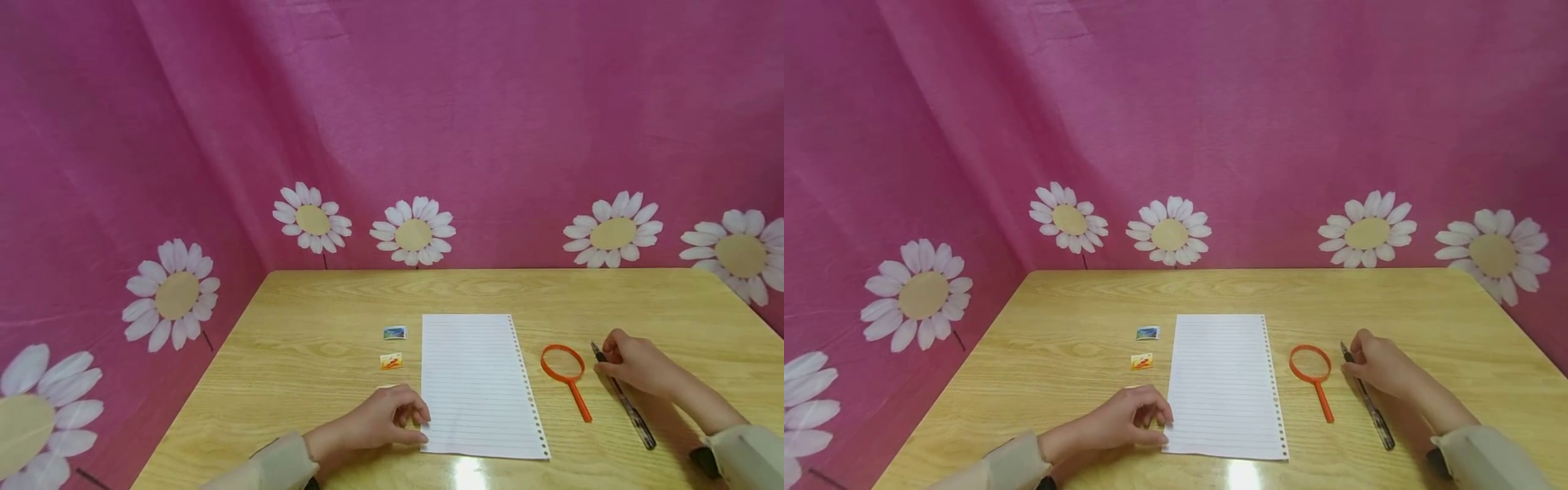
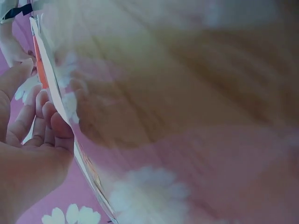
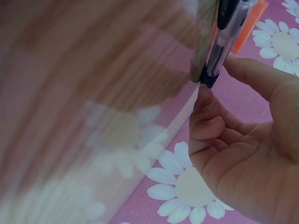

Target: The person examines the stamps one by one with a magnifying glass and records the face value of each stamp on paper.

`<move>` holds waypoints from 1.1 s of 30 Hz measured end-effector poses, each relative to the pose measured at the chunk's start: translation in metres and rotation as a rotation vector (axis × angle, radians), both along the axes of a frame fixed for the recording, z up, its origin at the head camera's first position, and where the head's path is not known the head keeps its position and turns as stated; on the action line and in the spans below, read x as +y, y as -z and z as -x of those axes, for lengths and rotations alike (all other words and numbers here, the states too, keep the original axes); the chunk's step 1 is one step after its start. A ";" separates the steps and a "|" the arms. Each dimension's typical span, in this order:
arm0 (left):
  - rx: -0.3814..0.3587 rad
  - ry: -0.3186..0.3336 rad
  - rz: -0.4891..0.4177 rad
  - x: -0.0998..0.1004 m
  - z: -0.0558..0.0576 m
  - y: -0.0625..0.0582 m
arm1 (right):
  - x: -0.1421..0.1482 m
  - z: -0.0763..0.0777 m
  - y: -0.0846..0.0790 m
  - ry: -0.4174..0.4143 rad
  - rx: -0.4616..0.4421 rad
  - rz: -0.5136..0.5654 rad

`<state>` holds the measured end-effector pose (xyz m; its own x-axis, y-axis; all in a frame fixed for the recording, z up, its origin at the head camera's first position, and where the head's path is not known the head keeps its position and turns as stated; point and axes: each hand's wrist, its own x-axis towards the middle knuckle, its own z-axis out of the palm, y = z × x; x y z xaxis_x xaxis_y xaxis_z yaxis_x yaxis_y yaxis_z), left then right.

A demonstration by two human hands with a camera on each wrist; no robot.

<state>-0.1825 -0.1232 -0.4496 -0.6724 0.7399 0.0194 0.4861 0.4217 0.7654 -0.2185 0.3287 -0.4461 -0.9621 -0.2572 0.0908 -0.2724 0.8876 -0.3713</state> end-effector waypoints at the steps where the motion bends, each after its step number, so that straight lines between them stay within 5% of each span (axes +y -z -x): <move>1: 0.005 -0.004 0.009 0.000 0.000 0.001 | 0.000 0.001 0.000 0.000 -0.007 -0.003; 20: 0.076 0.026 0.146 0.006 -0.007 -0.002 | -0.003 0.001 0.003 -0.042 -0.035 0.030; 23: 0.075 0.022 0.146 0.006 -0.007 -0.002 | -0.003 0.000 0.006 -0.079 0.027 0.063; 29: 0.078 0.020 0.147 0.006 -0.008 -0.002 | -0.002 0.003 0.011 -0.188 0.328 -0.009; 33: 0.086 0.020 0.148 0.006 -0.008 -0.002 | 0.000 0.003 0.010 -0.194 0.380 -0.059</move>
